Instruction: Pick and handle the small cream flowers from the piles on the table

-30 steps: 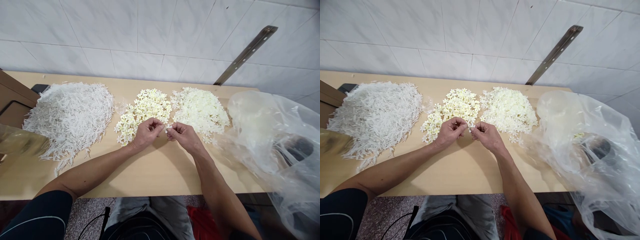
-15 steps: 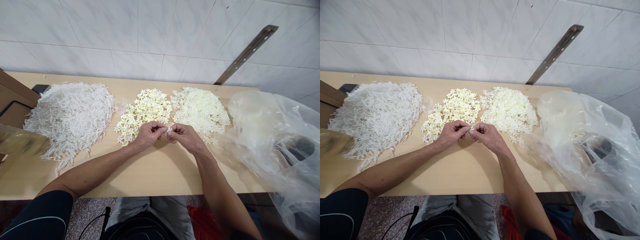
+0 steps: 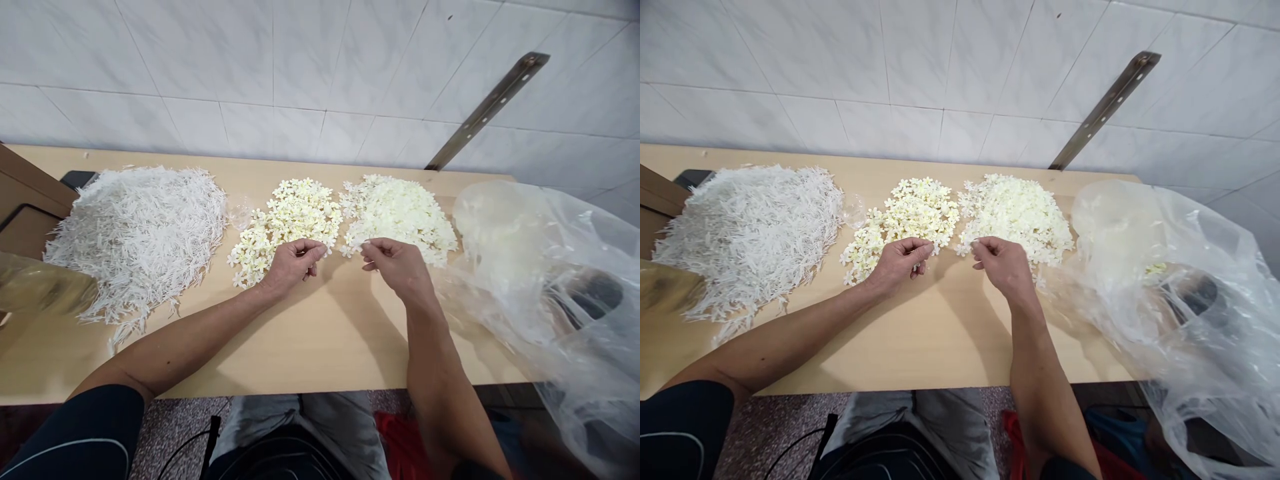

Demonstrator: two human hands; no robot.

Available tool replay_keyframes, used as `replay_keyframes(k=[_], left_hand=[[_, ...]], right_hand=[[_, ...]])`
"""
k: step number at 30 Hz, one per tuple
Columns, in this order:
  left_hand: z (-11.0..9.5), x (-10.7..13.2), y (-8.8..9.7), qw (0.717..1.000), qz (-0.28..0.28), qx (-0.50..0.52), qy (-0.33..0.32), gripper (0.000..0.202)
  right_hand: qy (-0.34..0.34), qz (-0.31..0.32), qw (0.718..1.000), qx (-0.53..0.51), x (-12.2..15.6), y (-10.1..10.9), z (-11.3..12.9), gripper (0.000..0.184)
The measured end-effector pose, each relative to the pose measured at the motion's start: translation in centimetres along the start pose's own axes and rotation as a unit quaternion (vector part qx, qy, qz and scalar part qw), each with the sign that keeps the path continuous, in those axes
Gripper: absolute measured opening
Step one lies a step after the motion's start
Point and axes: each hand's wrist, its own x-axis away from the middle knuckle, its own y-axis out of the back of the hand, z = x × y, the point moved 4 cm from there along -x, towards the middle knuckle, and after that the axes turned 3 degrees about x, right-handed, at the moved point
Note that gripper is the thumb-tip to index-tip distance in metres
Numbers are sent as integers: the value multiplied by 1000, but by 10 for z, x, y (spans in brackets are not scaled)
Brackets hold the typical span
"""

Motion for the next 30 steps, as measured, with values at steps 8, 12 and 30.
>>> replay_keyframes(k=[8, 12, 30], left_hand=[[0, 7, -7, 998, 11, -53, -30, 30], [2, 9, -8, 988, 20, -110, -106, 26], [1, 2, -7, 998, 34, -33, 38, 32]], right_hand=[[48, -110, 992, -26, -1, 19, -1, 43], [60, 182, 977, -89, 18, -32, 22, 45], [20, -16, 1000, -13, 3, -8, 8, 36]])
